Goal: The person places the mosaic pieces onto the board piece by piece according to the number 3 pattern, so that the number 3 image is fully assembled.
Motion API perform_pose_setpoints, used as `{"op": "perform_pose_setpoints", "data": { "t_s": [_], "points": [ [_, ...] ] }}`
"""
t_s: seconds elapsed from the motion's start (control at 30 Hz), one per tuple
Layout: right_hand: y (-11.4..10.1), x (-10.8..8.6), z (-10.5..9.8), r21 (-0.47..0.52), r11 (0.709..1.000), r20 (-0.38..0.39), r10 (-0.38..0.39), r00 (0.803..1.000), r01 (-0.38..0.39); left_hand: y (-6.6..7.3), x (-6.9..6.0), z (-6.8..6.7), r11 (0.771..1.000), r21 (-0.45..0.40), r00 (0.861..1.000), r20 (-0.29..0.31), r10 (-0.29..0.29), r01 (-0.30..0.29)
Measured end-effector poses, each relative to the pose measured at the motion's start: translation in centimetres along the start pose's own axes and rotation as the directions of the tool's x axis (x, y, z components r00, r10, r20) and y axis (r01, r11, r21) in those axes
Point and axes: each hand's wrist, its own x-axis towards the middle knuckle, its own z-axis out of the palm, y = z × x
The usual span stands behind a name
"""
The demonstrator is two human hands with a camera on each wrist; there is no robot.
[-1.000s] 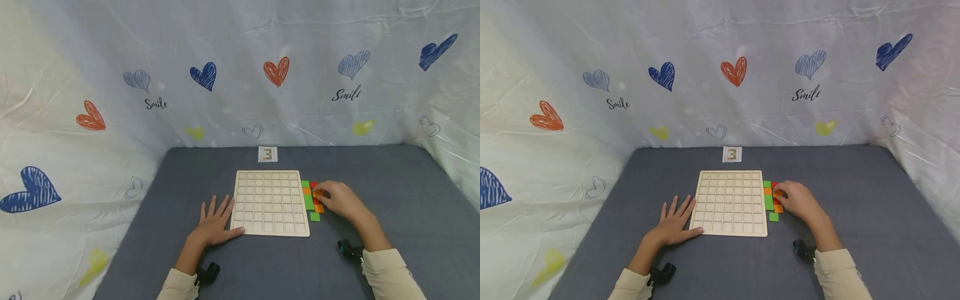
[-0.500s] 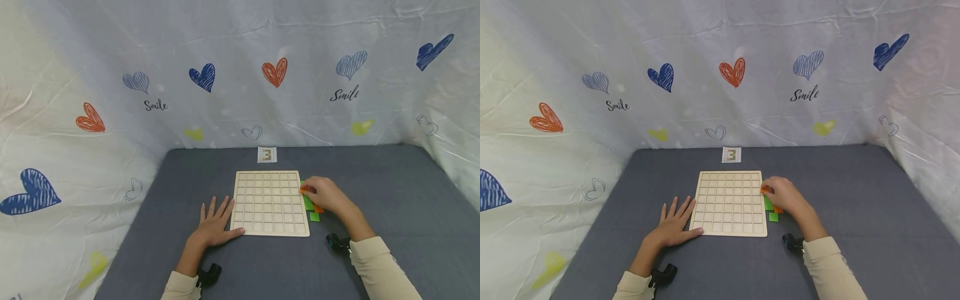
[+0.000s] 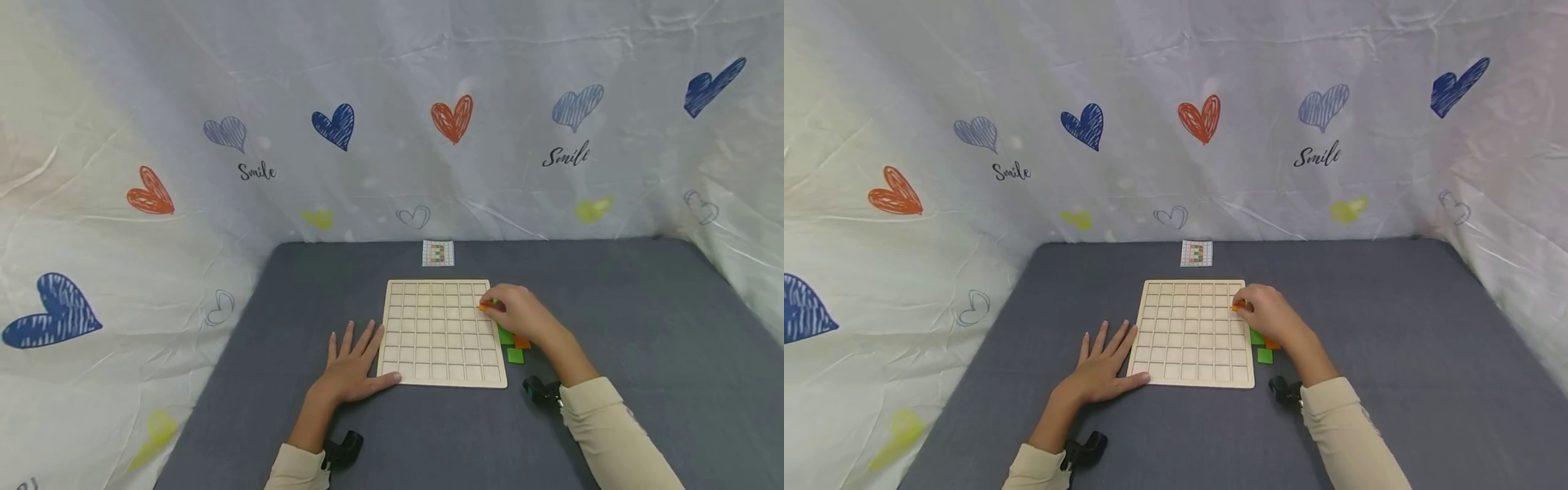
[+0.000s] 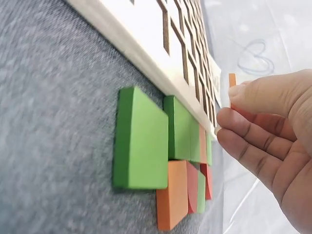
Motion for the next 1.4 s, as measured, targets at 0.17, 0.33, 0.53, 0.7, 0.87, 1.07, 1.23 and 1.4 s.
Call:
{"op": "perform_pose_setpoints", "data": {
  "t_s": [0.17,0.33,0.53,0.7,0.87,1.07,1.23,1.4],
  "points": [
    [0.0,0.5,0.3,0.032,0.999,0.0,0.004,1.0,-0.004,0.1,-0.1,0.1,1.0,0.004,1.0,-0.004,0.0,0.0],
    [-0.1,1.0,0.6,0.045,0.999,0.001,0.001,1.0,-0.001,0.1,0.0,0.4,1.0,0.003,1.0,-0.007,-0.002,0.002],
    [-0.7,1.5,0.9,0.036,0.999,0.014,0.006,1.0,-0.006,0.0,0.1,0.7,1.0,0.008,1.0,-0.022,0.004,-0.004],
    [-1.2,2.1,1.1,0.031,1.0,0.007,0.007,1.0,-0.008,-0.2,0.4,1.1,1.0,0.011,1.0,-0.028,0.001,-0.001],
    [-1.4,2.7,1.6,0.054,0.998,0.011,0.024,1.0,-0.025,-0.2,0.3,0.9,1.0,-0.001,0.999,-0.044,0.01,-0.01],
    [-1.6,3.4,2.4,0.062,0.998,0.022,0.016,1.0,-0.018,-0.2,0.3,0.9,1.0,0.006,1.0,-0.03,-0.009,0.009],
    [-1.9,4.1,3.0,0.064,0.998,0.014,-0.011,1.0,0.01,0.1,0.1,0.5,1.0,0.006,1.0,-0.03,-0.008,0.008],
    [-2.1,4.9,3.7,0.075,0.996,0.008,-0.039,0.999,0.039,0.0,0.1,0.5,0.999,0.023,0.999,-0.028,-0.024,0.024]
  ]
}}
